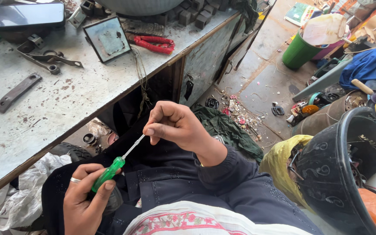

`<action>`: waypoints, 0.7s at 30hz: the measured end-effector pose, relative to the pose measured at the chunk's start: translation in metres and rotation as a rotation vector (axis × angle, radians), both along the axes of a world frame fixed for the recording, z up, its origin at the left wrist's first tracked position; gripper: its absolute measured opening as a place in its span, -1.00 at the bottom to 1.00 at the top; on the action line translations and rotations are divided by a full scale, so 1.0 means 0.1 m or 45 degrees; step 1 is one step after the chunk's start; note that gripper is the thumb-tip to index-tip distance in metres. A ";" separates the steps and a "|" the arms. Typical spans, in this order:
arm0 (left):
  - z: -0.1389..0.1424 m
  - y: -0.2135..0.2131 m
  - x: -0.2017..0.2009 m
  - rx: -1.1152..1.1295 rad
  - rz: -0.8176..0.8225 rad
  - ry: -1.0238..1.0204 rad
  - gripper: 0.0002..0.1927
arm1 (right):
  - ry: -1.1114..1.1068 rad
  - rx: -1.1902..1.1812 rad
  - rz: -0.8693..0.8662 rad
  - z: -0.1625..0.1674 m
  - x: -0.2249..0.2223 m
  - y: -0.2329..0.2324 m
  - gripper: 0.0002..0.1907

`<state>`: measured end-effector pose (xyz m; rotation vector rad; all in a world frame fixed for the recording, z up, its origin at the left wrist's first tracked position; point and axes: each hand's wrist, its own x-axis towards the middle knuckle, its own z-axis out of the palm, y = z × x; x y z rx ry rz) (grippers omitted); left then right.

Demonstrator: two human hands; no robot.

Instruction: The person disassembles a small cylindrical electrical component using a screwdriver and a hammer. They remove the cover, extract internal parts, and scrape the inside of the housing with a tool.

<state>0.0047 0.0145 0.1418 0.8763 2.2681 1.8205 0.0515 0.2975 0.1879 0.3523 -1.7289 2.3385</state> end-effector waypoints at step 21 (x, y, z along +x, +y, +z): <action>-0.10 0.01 0.04 0.172 -0.021 -0.053 -0.74 | 0.154 0.179 0.063 0.08 -0.05 -0.13 -0.88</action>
